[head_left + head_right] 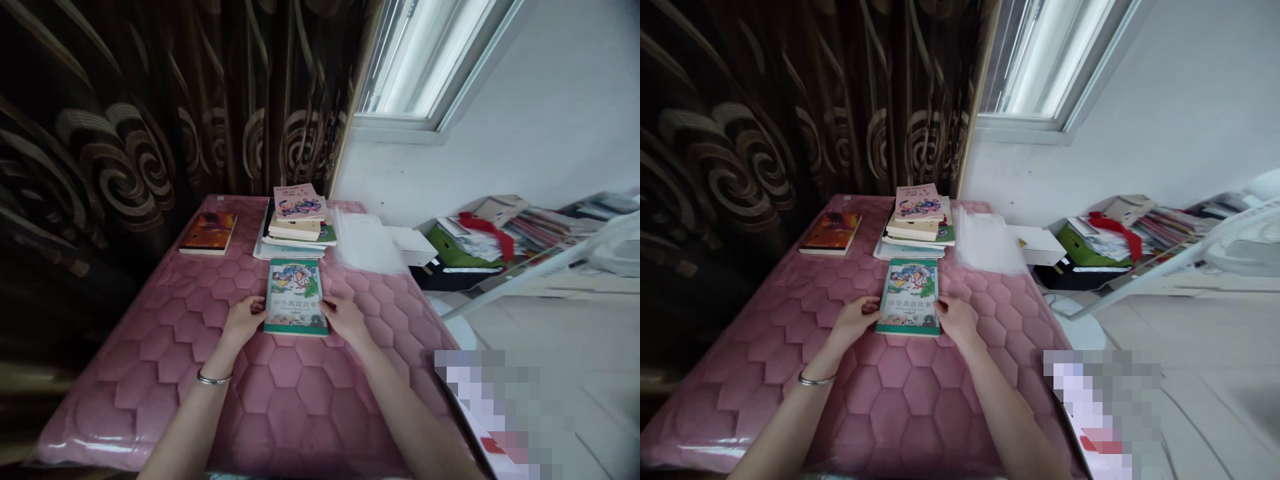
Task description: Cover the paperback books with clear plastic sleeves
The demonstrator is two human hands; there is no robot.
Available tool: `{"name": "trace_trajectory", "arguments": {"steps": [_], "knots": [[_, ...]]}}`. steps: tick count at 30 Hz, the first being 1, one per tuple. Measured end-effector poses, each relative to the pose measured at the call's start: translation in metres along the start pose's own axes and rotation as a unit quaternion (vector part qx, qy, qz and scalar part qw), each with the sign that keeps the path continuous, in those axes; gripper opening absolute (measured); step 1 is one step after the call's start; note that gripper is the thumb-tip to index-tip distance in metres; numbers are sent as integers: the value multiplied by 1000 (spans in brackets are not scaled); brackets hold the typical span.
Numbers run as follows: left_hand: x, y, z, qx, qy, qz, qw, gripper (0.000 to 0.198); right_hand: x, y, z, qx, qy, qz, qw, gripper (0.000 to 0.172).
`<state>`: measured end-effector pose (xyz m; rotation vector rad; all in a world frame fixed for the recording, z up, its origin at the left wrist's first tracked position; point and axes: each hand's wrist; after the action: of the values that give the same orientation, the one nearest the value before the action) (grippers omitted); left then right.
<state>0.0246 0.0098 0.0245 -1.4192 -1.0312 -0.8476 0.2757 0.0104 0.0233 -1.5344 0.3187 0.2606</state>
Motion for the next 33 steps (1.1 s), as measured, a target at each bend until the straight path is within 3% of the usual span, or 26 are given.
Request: {"name": "trace_trajectory", "arguments": {"steps": [5,10,17,21,25,33], "knots": [[-3,3,-1,0,37,67,997,27,-3,4,-1,12,43,-5,999,28],[-1,-3,0,-19,88,119,989,24,-6,3,-3,10,32,-9,999,28],[8,1,-14,-26,261,164,951,28,4,8,-1,28,23,57,998,28],[-1,6,-18,25,212,73,974,31,15,9,2,39,17,123,991,29],[-10,10,-14,21,149,-20,988,37,14,8,-4,49,7,131,990,31],[-14,15,-10,13,132,18,991,35,4,12,-14,80,-38,73,993,36]]}}
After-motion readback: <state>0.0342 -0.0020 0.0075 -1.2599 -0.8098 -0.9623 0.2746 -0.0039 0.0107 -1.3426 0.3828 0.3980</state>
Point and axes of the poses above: each hand's wrist, its own z-axis towards the middle knuckle, its own y-axis out of the palm, x = y × z, and after that the axes turned 10 degrees about -z, right-handed
